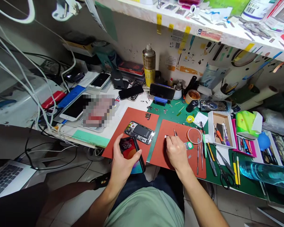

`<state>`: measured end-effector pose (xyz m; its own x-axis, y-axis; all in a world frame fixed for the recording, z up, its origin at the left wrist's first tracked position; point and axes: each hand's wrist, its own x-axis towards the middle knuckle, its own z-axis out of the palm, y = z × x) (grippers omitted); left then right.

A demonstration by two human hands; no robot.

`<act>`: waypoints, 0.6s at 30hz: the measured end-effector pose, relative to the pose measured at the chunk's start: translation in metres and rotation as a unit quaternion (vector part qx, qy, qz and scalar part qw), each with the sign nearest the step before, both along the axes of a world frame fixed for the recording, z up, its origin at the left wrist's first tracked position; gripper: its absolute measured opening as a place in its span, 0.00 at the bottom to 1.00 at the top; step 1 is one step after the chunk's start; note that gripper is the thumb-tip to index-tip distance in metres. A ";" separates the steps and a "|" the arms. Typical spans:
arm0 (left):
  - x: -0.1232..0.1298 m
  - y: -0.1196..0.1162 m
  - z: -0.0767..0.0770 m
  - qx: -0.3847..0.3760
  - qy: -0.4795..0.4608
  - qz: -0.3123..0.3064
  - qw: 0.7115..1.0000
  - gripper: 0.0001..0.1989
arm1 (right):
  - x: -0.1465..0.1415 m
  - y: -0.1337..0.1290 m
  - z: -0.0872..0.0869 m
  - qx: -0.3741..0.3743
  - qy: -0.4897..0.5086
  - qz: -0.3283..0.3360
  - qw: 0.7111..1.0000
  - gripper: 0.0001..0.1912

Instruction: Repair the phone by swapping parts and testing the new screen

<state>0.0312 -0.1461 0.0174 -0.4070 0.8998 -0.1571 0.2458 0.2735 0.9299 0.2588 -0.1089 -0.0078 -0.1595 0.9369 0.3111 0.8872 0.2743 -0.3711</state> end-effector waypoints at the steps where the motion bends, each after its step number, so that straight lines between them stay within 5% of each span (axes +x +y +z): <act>1: 0.000 0.000 -0.001 0.002 -0.008 0.000 1.000 0.48 | 0.001 -0.002 0.001 0.005 0.009 -0.012 1.000 0.15; 11: -0.010 0.007 -0.005 0.025 -0.058 -0.024 0.998 0.49 | -0.004 -0.023 0.016 -0.044 0.110 -0.094 0.989 0.17; 18: -0.028 0.022 0.007 0.043 -0.056 -0.060 0.996 0.49 | -0.006 0.058 0.027 -0.127 0.026 -0.108 0.986 0.13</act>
